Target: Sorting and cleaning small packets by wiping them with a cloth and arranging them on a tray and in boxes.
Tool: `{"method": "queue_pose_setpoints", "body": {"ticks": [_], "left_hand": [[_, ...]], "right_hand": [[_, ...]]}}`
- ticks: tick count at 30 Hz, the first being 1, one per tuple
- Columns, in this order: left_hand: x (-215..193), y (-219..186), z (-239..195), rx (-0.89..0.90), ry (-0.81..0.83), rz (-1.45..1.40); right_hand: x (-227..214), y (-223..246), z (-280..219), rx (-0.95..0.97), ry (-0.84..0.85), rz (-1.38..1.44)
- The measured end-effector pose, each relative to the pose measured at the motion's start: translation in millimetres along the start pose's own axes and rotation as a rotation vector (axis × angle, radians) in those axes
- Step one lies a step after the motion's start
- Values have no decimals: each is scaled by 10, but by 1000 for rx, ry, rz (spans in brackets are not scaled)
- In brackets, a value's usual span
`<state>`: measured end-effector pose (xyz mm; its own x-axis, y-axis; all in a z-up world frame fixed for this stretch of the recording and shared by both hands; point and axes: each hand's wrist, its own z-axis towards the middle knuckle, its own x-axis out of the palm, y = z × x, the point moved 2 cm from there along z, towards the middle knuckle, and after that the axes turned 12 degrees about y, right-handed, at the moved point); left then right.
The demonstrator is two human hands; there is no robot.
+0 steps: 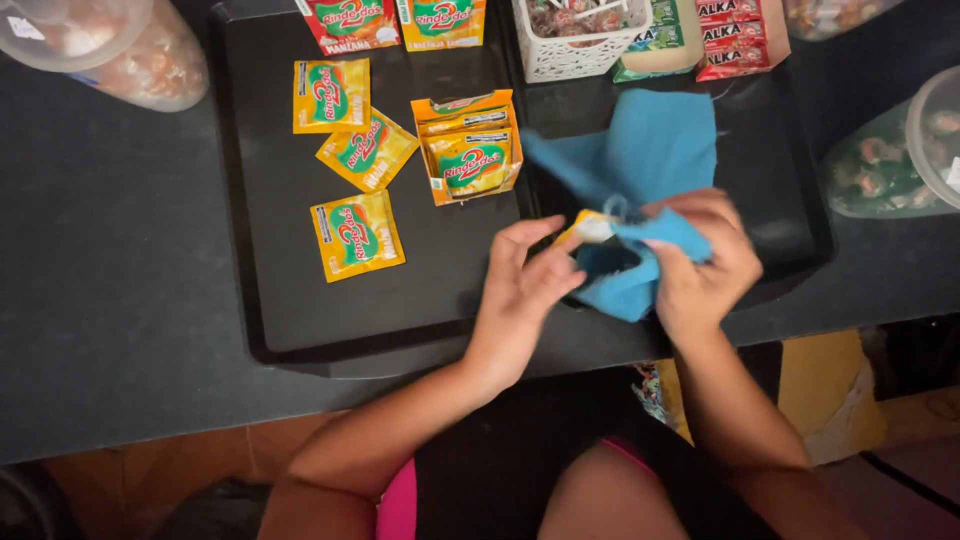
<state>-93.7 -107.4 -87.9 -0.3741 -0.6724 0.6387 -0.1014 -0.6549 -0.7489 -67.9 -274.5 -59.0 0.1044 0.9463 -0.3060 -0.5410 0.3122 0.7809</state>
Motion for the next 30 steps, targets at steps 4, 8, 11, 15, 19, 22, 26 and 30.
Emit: {"method": "queue_pose_setpoints", "body": {"ticks": [4,8,11,15,19,22,26,30], "left_hand": [[116,-90,26,-126,5,-450],[-72,76,92,-127,1,-581],[-25,85,62,-146,-75,-568],[104,-9,82,-93,-104,-425],[65,111,-15,-115,-114,-448],[21,180,-60,-134,-117,-467],[31,-3,-12,-61,-200,-468],[44,-237,50,51,-272,-397]], "right_hand": [[70,150,-97,-345,123,-227],[215,319,-53,-421,508,16],[67,128,-92,-379,265,0],[147,312,3,-226,153,-358],[362,365,92,-275,486,-491],[218,210,124,-119,546,-526],[29,-53,94,114,573,-852],[-4,87,254,193,565,-1065]]}}
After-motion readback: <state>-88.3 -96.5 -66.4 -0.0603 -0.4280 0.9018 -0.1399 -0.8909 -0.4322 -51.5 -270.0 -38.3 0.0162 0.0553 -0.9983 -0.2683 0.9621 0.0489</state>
